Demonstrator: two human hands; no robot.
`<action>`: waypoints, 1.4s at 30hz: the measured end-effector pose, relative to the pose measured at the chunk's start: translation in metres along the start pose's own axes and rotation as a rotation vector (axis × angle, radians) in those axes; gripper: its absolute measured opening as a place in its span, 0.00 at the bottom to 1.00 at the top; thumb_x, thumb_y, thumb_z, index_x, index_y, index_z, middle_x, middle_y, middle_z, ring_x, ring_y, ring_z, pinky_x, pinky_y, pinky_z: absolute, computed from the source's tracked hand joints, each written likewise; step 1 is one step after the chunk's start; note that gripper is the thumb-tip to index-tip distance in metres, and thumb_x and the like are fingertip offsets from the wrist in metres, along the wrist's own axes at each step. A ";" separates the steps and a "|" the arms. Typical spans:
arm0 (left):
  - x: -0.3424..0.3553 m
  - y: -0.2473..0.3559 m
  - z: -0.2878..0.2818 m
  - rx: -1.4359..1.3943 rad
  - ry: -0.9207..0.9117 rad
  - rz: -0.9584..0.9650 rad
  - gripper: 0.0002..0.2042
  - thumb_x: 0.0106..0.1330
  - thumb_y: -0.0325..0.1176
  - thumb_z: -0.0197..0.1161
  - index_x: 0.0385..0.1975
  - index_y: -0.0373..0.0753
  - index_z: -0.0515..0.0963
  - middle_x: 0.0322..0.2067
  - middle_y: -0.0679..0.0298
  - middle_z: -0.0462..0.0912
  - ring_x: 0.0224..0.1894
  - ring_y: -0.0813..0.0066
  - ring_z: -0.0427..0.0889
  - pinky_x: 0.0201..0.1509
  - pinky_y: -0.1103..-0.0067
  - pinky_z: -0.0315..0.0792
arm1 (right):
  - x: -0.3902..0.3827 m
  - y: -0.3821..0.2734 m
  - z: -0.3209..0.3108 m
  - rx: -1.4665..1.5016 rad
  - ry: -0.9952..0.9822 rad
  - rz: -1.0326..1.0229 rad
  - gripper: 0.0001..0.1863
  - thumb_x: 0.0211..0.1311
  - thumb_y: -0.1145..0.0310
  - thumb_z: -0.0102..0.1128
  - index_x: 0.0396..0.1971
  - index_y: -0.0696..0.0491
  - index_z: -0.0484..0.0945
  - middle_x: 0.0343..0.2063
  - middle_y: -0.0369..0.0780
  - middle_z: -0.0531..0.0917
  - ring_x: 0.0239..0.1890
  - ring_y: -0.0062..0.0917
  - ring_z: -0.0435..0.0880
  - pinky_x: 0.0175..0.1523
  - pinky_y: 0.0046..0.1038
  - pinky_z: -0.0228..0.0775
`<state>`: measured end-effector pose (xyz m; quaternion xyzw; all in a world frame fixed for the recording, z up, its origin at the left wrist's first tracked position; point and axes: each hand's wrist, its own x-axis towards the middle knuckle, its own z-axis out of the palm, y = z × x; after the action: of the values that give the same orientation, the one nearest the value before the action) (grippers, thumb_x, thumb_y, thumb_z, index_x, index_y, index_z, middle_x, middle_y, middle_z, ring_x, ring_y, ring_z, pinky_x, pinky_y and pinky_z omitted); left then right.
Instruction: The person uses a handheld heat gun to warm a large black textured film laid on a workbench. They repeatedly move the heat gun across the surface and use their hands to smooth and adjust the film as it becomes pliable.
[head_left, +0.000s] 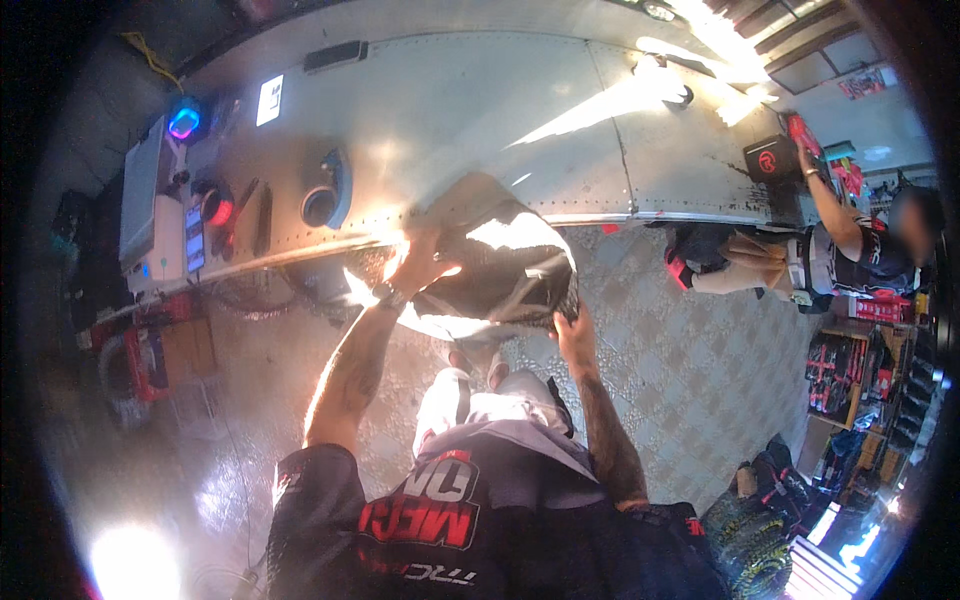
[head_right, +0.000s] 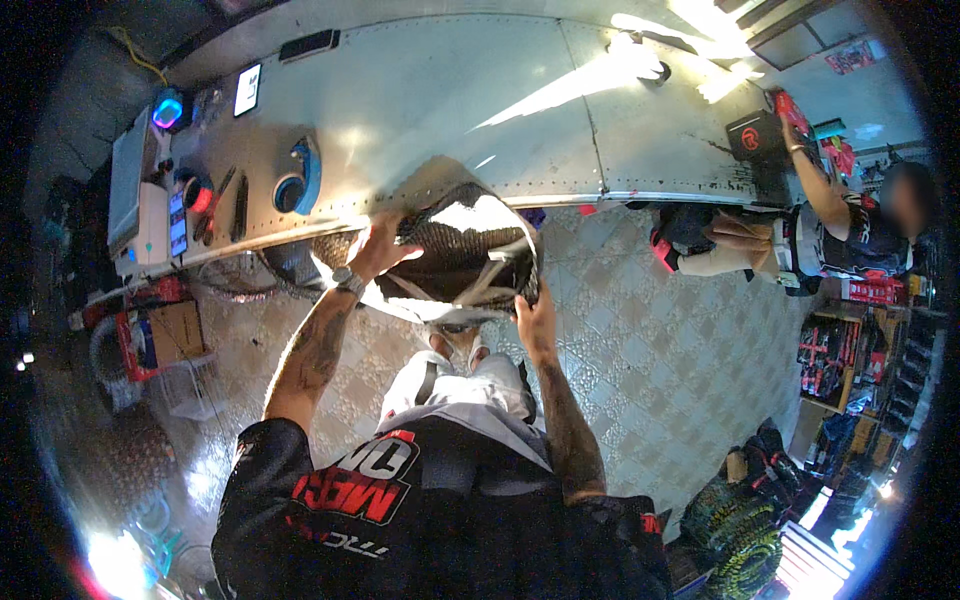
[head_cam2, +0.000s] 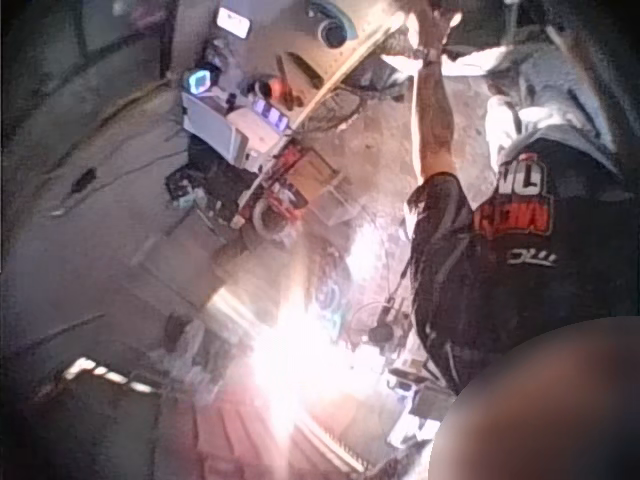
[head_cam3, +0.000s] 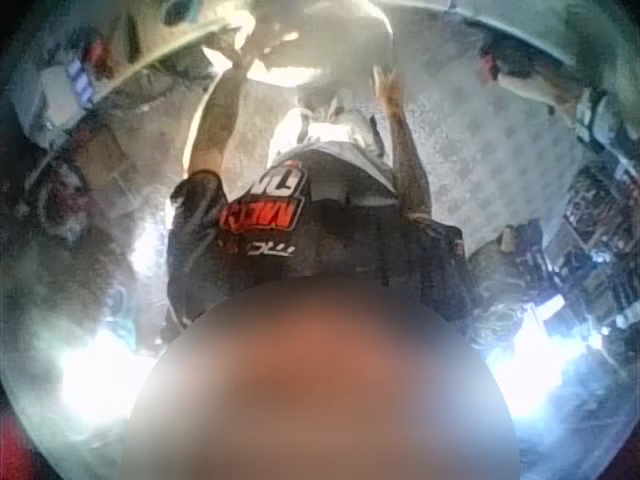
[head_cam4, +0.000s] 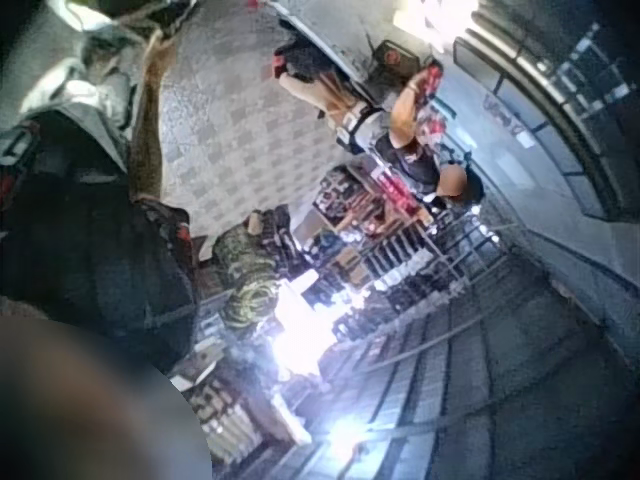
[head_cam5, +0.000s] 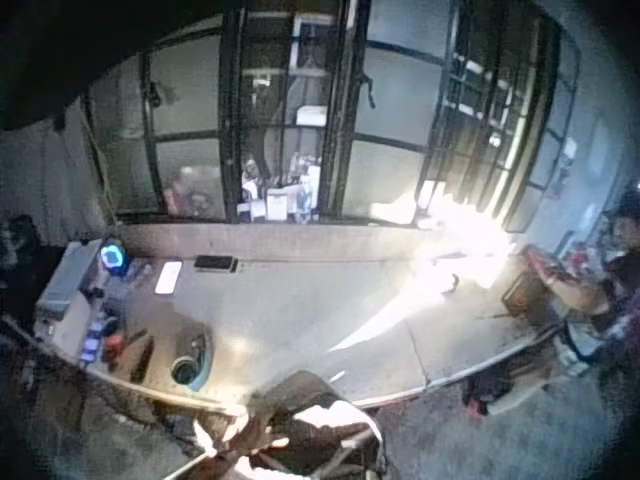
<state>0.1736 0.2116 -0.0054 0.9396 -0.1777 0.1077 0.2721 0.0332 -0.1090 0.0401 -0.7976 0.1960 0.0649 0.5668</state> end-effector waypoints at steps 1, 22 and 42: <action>0.001 -0.001 -0.011 0.057 -0.331 -0.156 0.22 0.62 0.46 0.68 0.48 0.36 0.78 0.45 0.51 0.82 0.47 0.57 0.82 0.49 0.62 0.76 | -0.009 -0.004 -0.007 -0.048 0.068 -0.015 0.21 0.66 0.73 0.56 0.58 0.59 0.70 0.41 0.40 0.80 0.38 0.22 0.80 0.39 0.25 0.79; -0.278 0.134 -0.195 -1.063 0.038 -1.004 0.30 0.62 0.38 0.66 0.62 0.37 0.64 0.45 0.56 0.82 0.45 0.64 0.79 0.48 0.71 0.75 | -0.140 -0.387 -0.044 0.089 -0.015 -1.367 0.07 0.62 0.73 0.61 0.36 0.59 0.74 0.18 0.44 0.76 0.15 0.32 0.77 0.19 0.31 0.68; -0.234 0.222 -0.004 -1.675 0.161 -1.292 0.14 0.64 0.40 0.66 0.43 0.39 0.77 0.37 0.63 0.79 0.36 0.72 0.79 0.39 0.70 0.77 | -0.092 -0.329 0.251 -0.558 -0.634 -1.035 0.14 0.53 0.56 0.64 0.28 0.53 0.84 0.28 0.50 0.86 0.34 0.42 0.88 0.42 0.42 0.80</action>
<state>-0.1279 0.1034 0.0331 0.3585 0.3564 -0.1521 0.8493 0.1060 0.2388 0.2715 -0.8478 -0.4121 0.0639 0.3276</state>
